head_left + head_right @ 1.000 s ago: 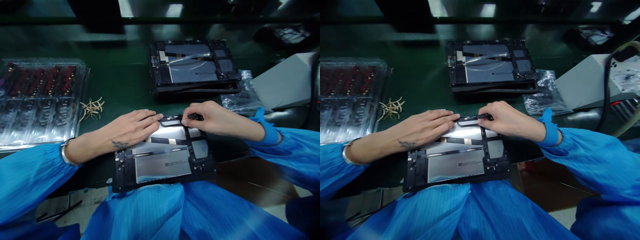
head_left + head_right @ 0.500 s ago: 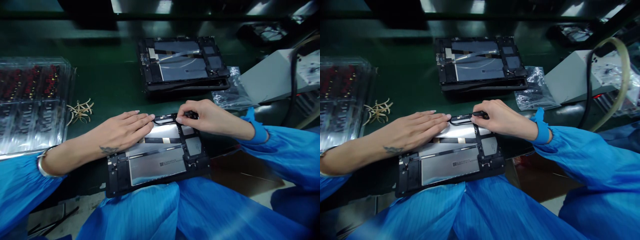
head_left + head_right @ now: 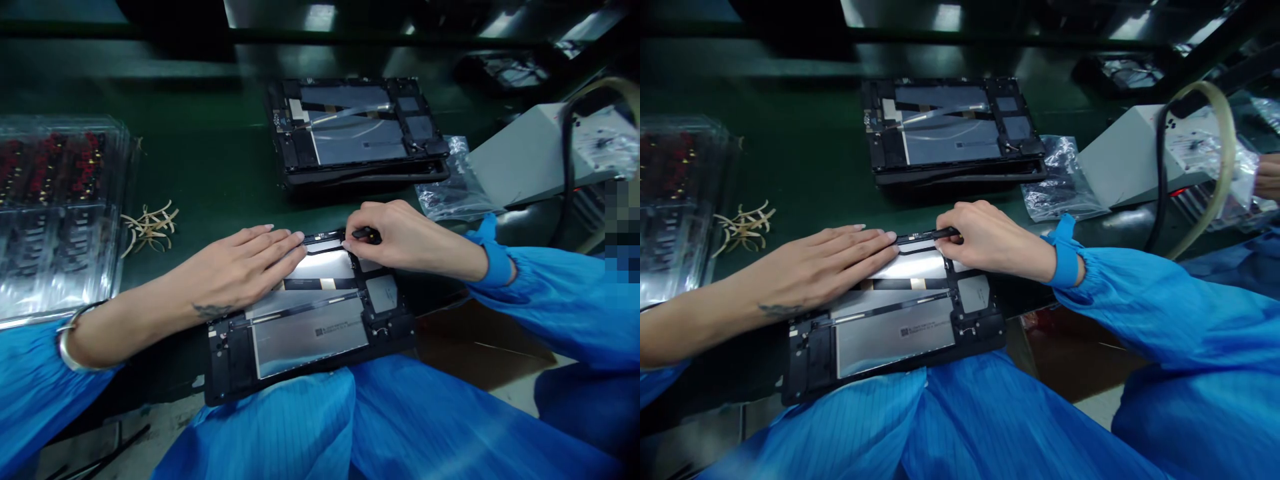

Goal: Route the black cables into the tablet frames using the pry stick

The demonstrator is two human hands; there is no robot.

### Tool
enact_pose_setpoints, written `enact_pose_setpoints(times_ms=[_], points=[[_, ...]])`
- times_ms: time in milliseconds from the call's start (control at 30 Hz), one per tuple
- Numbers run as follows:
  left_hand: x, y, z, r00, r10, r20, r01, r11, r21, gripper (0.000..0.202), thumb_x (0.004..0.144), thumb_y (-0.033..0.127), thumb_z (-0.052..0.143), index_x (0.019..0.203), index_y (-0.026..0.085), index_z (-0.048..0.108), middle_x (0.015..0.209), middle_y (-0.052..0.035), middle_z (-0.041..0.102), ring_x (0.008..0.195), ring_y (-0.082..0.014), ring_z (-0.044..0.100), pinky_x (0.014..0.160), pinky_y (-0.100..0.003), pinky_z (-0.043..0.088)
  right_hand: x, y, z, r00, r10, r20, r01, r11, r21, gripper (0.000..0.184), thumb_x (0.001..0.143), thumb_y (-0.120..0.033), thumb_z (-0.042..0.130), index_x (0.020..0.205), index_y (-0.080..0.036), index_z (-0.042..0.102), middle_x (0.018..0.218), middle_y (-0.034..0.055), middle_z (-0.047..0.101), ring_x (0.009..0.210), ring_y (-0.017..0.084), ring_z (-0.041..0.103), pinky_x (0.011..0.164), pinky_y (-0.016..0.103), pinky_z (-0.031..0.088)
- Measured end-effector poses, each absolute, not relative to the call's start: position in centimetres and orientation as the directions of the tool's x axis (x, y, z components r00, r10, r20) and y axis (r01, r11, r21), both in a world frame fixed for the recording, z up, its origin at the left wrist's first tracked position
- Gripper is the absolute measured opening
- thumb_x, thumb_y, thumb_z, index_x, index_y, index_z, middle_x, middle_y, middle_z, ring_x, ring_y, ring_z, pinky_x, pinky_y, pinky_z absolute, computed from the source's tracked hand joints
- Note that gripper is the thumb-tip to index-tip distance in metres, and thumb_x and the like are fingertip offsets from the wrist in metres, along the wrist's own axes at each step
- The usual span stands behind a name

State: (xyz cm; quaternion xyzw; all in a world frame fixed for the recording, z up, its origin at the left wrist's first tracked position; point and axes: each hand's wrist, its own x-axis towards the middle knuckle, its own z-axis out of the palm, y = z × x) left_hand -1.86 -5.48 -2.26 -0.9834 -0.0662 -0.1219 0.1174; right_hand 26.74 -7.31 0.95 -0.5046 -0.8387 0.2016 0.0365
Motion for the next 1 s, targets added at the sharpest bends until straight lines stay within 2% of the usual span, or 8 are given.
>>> enact_pose_setpoints(times_ms=[333,500,567,633,733,833,900,1000], points=[[-1.3,-5.8,-1.8,0.969,0.063,0.241,0.143,-0.932,-0.334,0.040,0.101,0.008,0.036,0.134,0.000,0.058,0.132,-0.0246,0.064,0.115,-0.0344,0.068,0.092,-0.045,0.060,26.2,-7.5,1.5,-0.466,0.867,-0.175,0.847,0.380,-0.371,0.017,0.090,-0.024,0.056,0.080,-0.016,0.066,0.075,0.0051,0.059,0.069,0.016,0.052,0.062,0.029,0.031],[0.4,-6.0,-1.0,0.980,0.110,0.163,0.166,-0.910,-0.381,0.046,0.097,0.002,0.034,0.137,0.004,0.057,0.123,-0.0225,0.067,0.104,-0.0312,0.069,0.081,-0.040,0.059,26.2,-7.1,1.0,-0.463,0.868,-0.180,0.852,0.380,-0.360,0.016,0.090,-0.023,0.058,0.077,-0.016,0.064,0.070,0.0037,0.058,0.067,0.015,0.053,0.061,0.029,0.032],[1.4,-6.0,-0.5,0.983,0.164,0.081,0.183,-0.903,-0.389,0.051,0.097,0.002,0.032,0.142,0.009,0.052,0.118,-0.0198,0.067,0.095,-0.0283,0.069,0.074,-0.037,0.057,26.5,-7.1,0.8,-0.468,0.876,-0.117,0.843,0.403,-0.357,0.013,0.089,-0.022,0.061,0.077,-0.016,0.063,0.071,0.0031,0.059,0.068,0.016,0.054,0.061,0.029,0.033],[2.2,-5.8,-0.1,0.975,0.221,-0.005,0.203,-0.907,-0.368,0.055,0.096,0.002,0.031,0.148,0.013,0.047,0.111,-0.0164,0.067,0.086,-0.0252,0.066,0.069,-0.035,0.053,26.7,-7.9,0.8,-0.464,0.880,0.105,0.801,0.467,-0.376,0.009,0.089,-0.022,0.064,0.082,-0.017,0.065,0.078,0.0037,0.062,0.075,0.017,0.056,0.064,0.029,0.037],[2.5,-5.0,-0.2,0.960,0.277,-0.053,0.259,-0.940,-0.222,0.056,0.099,0.009,0.035,0.153,0.018,0.040,0.105,-0.0128,0.066,0.080,-0.0231,0.063,0.066,-0.032,0.049,25.9,-11.2,1.1,-0.336,0.816,0.470,0.636,0.565,-0.526,0.016,0.098,-0.024,0.056,0.094,-0.019,0.069,0.086,0.0032,0.067,0.080,0.016,0.060,0.071,0.030,0.045],[2.5,-3.5,-1.0,0.923,0.384,0.036,0.376,-0.916,0.142,0.043,0.103,0.021,0.040,0.143,0.018,0.053,0.109,-0.0110,0.067,0.086,-0.0198,0.065,0.071,-0.028,0.049,23.6,-15.8,0.3,-0.301,0.824,0.480,0.337,0.562,-0.755,0.043,0.107,-0.043,0.037,0.109,-0.019,0.073,0.085,0.0038,0.068,0.081,0.016,0.063,0.074,0.032,0.050],[2.5,-2.5,-1.3,0.877,0.475,0.067,0.420,-0.829,0.370,0.034,0.103,0.028,0.043,0.124,0.016,0.067,0.109,-0.0081,0.071,0.091,-0.0168,0.067,0.076,-0.024,0.048,21.9,-18.2,-1.1,-0.245,0.830,0.501,0.238,0.553,-0.799,0.066,0.102,-0.064,0.027,0.104,-0.020,0.077,0.083,0.0059,0.065,0.080,0.019,0.060,0.072,0.036,0.051],[2.9,-1.6,-0.7,0.837,0.547,-0.035,0.484,-0.708,0.515,0.033,0.101,0.036,0.047,0.106,0.018,0.075,0.097,-0.0030,0.075,0.083,-0.0148,0.068,0.072,-0.022,0.046,20.0,-19.5,-3.5,-0.296,0.782,0.549,0.149,0.605,-0.782,0.069,0.103,-0.063,0.025,0.105,-0.019,0.078,0.068,0.0034,0.058,0.066,0.017,0.054,0.064,0.036,0.048]])
